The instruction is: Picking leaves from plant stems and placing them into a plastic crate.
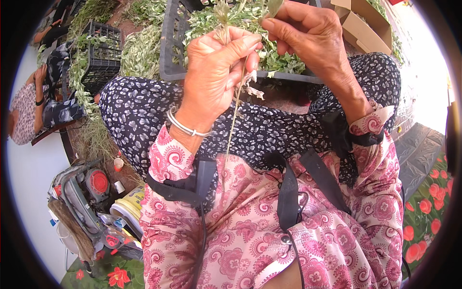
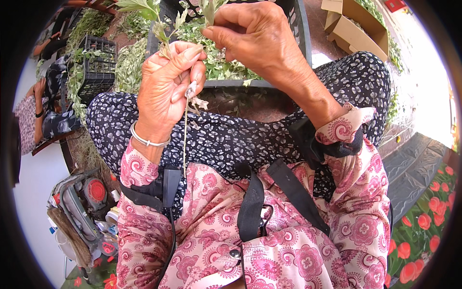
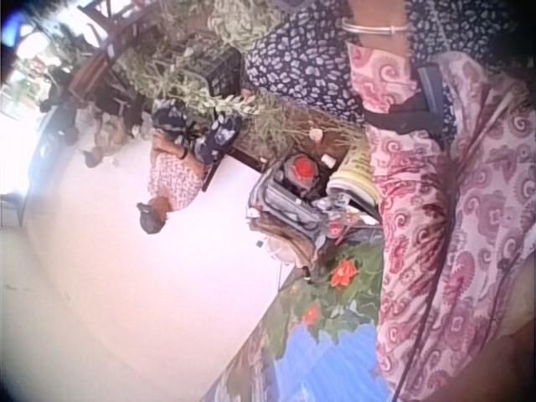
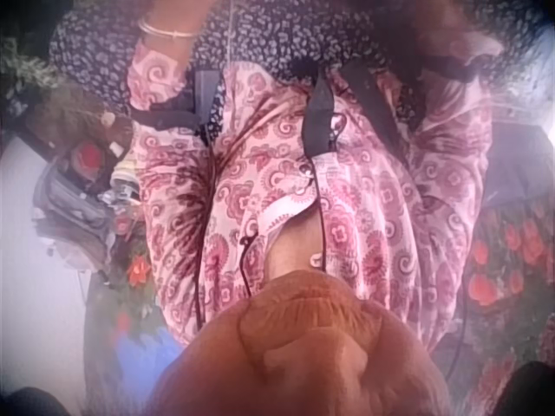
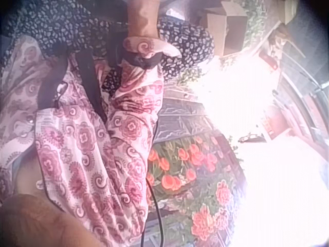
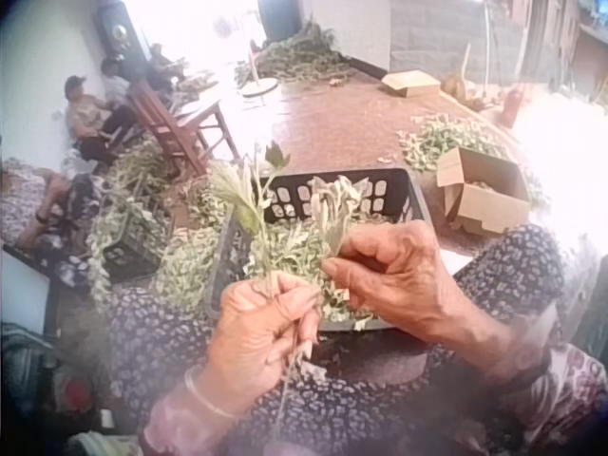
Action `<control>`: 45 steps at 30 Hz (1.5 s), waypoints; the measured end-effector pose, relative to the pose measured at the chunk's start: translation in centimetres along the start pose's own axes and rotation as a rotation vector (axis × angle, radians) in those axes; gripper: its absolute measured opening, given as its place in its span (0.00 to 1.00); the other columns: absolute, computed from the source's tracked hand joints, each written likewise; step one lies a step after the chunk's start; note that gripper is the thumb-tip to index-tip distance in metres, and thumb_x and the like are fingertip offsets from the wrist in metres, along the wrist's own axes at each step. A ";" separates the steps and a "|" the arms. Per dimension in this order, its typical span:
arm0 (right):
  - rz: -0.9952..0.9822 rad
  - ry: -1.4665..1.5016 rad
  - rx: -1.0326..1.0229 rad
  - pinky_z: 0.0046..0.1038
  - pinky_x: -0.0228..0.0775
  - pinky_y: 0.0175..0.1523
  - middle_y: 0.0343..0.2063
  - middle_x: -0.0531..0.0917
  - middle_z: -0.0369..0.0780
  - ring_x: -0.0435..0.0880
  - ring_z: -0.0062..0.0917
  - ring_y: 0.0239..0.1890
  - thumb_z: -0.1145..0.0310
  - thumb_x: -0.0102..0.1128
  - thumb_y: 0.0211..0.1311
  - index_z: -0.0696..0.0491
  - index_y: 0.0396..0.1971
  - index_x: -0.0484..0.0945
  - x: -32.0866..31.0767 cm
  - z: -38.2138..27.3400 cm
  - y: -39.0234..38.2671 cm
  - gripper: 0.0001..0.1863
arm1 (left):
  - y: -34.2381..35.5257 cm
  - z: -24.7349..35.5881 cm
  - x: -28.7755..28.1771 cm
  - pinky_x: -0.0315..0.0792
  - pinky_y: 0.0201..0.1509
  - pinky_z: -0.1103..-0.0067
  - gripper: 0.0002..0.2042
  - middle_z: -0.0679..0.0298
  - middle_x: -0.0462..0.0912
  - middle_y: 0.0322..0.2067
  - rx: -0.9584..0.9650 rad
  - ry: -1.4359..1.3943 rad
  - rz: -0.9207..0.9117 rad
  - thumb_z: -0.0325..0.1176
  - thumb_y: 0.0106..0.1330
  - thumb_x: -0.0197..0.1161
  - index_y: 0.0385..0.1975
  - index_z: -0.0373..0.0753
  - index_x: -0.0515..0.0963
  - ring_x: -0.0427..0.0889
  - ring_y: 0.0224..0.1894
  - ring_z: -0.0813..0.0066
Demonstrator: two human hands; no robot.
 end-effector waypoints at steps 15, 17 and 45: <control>0.248 -0.886 -0.658 0.27 0.64 0.18 0.14 0.72 0.37 0.73 0.30 0.14 0.71 0.56 0.44 0.54 0.15 0.68 1.2 1.6 -0.6 0.07 | 0.5 -0.3 -0.1 0.55 0.12 0.88 0.05 0.67 0.66 0.11 -0.041 -0.110 0.004 0.25 0.59 0.51 0.26 0.28 0.71 0.55 0.06 0.88; 0.309 -0.923 -0.543 0.29 0.61 0.19 0.12 0.69 0.41 0.70 0.32 0.14 0.74 0.54 0.44 0.57 0.14 0.67 -0.3 1.5 0.0 0.06 | 0.1 -0.2 0.1 0.55 0.11 0.89 0.05 0.66 0.67 0.11 -0.032 -0.124 -0.015 0.25 0.59 0.52 0.26 0.28 0.71 0.55 0.07 0.88; -0.061 0.196 0.094 0.17 0.62 0.21 0.14 0.74 0.33 0.70 0.12 0.17 0.72 0.54 0.52 0.57 0.25 0.75 -1.0 1.3 0.2 0.04 | -0.8 0.2 0.2 0.55 0.11 0.92 0.08 0.67 0.69 0.13 -0.144 -0.158 -0.151 0.30 0.57 0.55 0.23 0.30 0.72 0.63 0.10 0.87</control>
Point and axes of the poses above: each hand's wrist, its own y-axis towards the middle knuckle, its own x-axis out of the palm, z = x × y, the point moved 2 cm from there along y, towards the middle knuckle
